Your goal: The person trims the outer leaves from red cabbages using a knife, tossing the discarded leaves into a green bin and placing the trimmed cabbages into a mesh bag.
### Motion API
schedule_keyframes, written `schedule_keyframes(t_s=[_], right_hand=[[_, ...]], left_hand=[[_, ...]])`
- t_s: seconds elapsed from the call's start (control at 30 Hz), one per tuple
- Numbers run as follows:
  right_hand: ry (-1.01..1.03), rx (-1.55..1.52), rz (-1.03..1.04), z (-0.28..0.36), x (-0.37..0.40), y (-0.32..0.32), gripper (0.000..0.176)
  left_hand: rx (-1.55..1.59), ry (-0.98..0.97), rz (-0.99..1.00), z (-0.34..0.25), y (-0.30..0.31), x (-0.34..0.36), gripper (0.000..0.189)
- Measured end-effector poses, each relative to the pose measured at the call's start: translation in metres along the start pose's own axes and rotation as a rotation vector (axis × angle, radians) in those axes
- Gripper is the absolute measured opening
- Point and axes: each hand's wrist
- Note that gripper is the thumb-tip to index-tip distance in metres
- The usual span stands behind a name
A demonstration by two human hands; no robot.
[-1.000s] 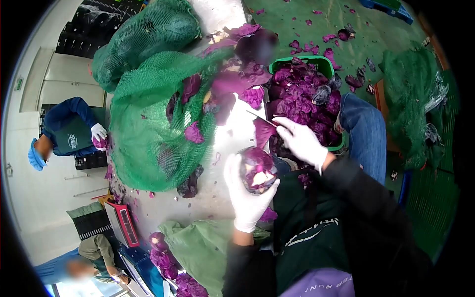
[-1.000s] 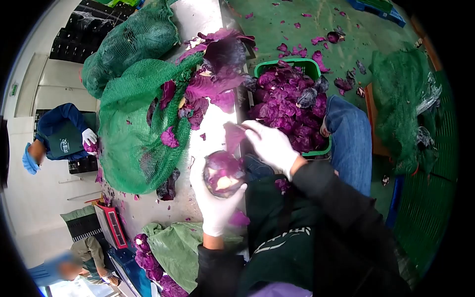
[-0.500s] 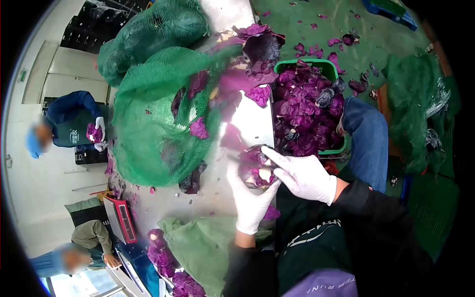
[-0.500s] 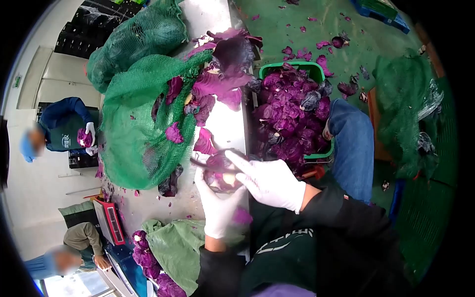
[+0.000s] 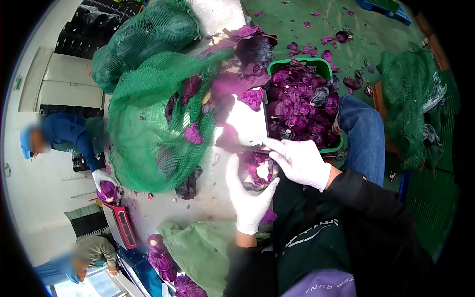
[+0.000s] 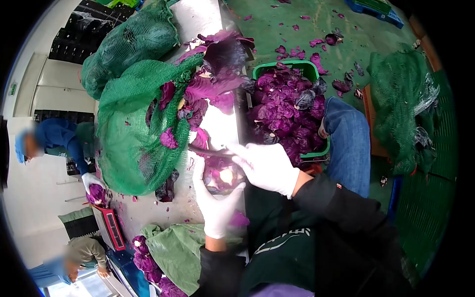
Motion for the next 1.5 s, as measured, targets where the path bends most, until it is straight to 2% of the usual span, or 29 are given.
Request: schedule_keyframes(t_s=[0.07, 0.1, 0.13, 0.17, 0.27, 0.3, 0.37, 0.4, 0.43, 0.5, 0.63, 0.67, 0.7, 0.77, 0.8, 0.83, 0.9, 0.93, 0.97, 1.0, 1.1, 1.13, 1.23, 1.37, 1.43, 1.5], right_hand=[[-0.149, -0.134, -0.1, -0.01, -0.016, -0.001, 0.03], [-0.401, -0.127, 0.091, -0.019, -0.028, 0.007, 0.032], [-0.453, -0.266, 0.183, -0.039, -0.029, -0.001, 0.034], [-0.499, -0.404, 0.273, -0.054, -0.028, -0.011, 0.036], [-0.493, -0.301, 0.186, -0.002, -0.021, 0.015, 0.044], [-0.508, -0.185, 0.229, 0.016, -0.013, 0.023, 0.046], [-0.12, -0.205, -0.025, 0.026, 0.022, 0.01, 0.05], [-0.076, -0.138, 0.003, 0.037, 0.032, 0.016, 0.051], [-0.135, -0.086, 0.098, 0.043, 0.039, 0.016, 0.053], [-0.134, 0.01, 0.129, 0.046, 0.044, 0.01, 0.055], [-0.078, 0.09, 0.072, 0.043, 0.037, 0.006, 0.058], [-0.095, 0.191, 0.105, 0.044, 0.033, 0.01, 0.052], [-0.138, 0.047, 0.014, 0.033, 0.03, 0.005, 0.043], [-0.225, 0.05, -0.172, 0.001, 0.021, -0.004, 0.037], [-0.299, -0.002, -0.122, 0.002, 0.015, 0.009, 0.035], [-0.188, -0.02, -0.162, -0.002, 0.016, 0.007, 0.036], [-0.16, -0.094, -0.029, 0.022, 0.017, 0.014, 0.044], [-0.409, -0.258, 0.15, 0.041, 0.012, 0.023, 0.057], [-0.326, -0.229, 0.075, 0.035, 0.017, 0.003, 0.067], [-0.254, -0.197, 0.074, 0.03, 0.016, 0.001, 0.063], [-0.082, -0.15, 0.072, 0.02, 0.011, -0.006, 0.05], [0.017, -0.104, 0.068, 0.023, 0.01, -0.005, 0.044], [0.014, -0.014, 0.152, 0.022, 0.007, -0.003, 0.043], [0.051, -0.023, 0.202, 0.001, -0.008, -0.003, 0.028], [0.074, -0.136, 0.1, -0.011, -0.014, -0.016, 0.019], [0.011, 0.066, 0.138, -0.037, -0.027, -0.006, 0.017]], left_hand=[[0.027, 0.012, -0.014, -0.001, -0.001, 0.005, 0.099], [0.038, 0.021, -0.015, -0.001, -0.001, 0.01, 0.1], [0.157, 0.095, -0.029, 0.002, -0.002, 0.014, 0.102], [0.134, 0.07, -0.045, 0.002, -0.002, 0.016, 0.103], [0.105, 0.051, -0.126, 0.016, -0.007, 0.024, 0.104], [0.032, 0.068, -0.126, 0.009, -0.004, 0.024, 0.102], [-0.101, 0.077, -0.125, -0.012, 0.0, 0.013, 0.099], [-0.126, 0.061, -0.134, -0.008, -0.003, 0.013, 0.096], [-0.131, 0.057, -0.141, -0.009, -0.005, 0.013, 0.096], [-0.148, 0.045, -0.151, -0.011, -0.011, 0.014, 0.097], [-0.167, 0.065, -0.18, -0.007, -0.017, 0.016, 0.098], [-0.197, 0.058, -0.197, -0.01, -0.018, 0.016, 0.097], [-0.227, 0.051, -0.215, -0.015, -0.019, 0.016, 0.096], [-0.236, 0.048, -0.243, -0.018, -0.021, 0.015, 0.096], [-0.219, 0.052, -0.248, -0.018, -0.021, 0.017, 0.097], [-0.202, 0.056, -0.253, -0.017, -0.021, 0.017, 0.098], [-0.22, 0.074, -0.216, -0.016, -0.018, 0.018, 0.1], [-0.21, 0.093, -0.188, -0.016, -0.015, 0.018, 0.101], [-0.197, 0.104, -0.162, -0.017, -0.013, 0.014, 0.101], [-0.201, 0.117, -0.075, -0.029, -0.004, 0.011, 0.101], [-0.499, -0.066, 0.094, -0.019, 0.024, 0.008, 0.1], [-0.596, -0.246, 0.05, -0.017, 0.027, 0.001, 0.097], [-0.279, -0.225, 0.076, 0.003, 0.011, 0.001, 0.096], [-0.319, -0.247, 0.028, 0.005, 0.004, -0.001, 0.091], [-0.298, -0.201, 0.026, 0.005, 0.003, -0.001, 0.092], [-0.302, -0.21, 0.009, 0.005, 0.004, 0.004, 0.092]])
Point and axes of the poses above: each hand's wrist, its own x-axis away from the middle knuckle, its own y-axis out of the back of the hand, z = x × y, and after that the axes turned 2 degrees about -x, right-handed
